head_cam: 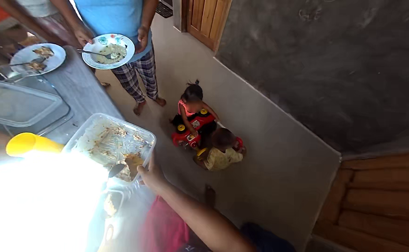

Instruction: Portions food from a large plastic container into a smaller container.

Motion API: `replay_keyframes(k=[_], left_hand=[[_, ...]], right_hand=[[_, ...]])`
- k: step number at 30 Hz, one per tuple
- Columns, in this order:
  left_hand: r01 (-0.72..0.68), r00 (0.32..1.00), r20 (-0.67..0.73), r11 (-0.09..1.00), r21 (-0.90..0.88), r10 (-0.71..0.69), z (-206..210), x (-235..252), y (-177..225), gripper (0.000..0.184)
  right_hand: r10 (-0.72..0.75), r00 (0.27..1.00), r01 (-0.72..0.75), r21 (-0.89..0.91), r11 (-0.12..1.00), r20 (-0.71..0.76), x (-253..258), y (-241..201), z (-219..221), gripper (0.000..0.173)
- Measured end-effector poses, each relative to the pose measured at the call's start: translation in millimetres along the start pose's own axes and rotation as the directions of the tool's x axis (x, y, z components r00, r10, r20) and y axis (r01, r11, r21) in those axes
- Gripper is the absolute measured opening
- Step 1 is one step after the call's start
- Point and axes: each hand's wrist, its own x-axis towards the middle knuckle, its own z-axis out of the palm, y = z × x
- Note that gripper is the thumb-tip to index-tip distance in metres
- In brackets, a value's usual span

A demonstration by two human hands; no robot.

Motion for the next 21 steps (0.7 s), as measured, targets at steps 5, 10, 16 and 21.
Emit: replay_keyframes(k=[5, 10, 16, 21], left_hand=[[-0.015, 0.999, -0.048, 0.999, -0.046, 0.013, -1, -6, -15, 0.034], [-0.030, 0.997, -0.066, 0.999, 0.018, 0.031, 2, -9, -27, 0.036], [0.057, 0.998, -0.031, 0.998, -0.002, -0.057, 0, -7, -5, 0.033], [-0.080, 0.996, -0.021, 0.992, 0.101, 0.083, -4, -9, 1, 0.029]], right_hand=[[0.026, 0.999, -0.029, 0.100, 0.995, 0.034, 2, 7, 0, 0.090], [0.068, 0.997, -0.072, 0.109, 0.991, 0.044, 1, 6, 0, 0.088], [0.115, 0.989, -0.134, 0.217, 0.967, 0.098, -8, -2, 4, 0.097], [0.083, 0.993, -0.101, 0.224, 0.969, 0.086, -11, -1, 3, 0.097]])
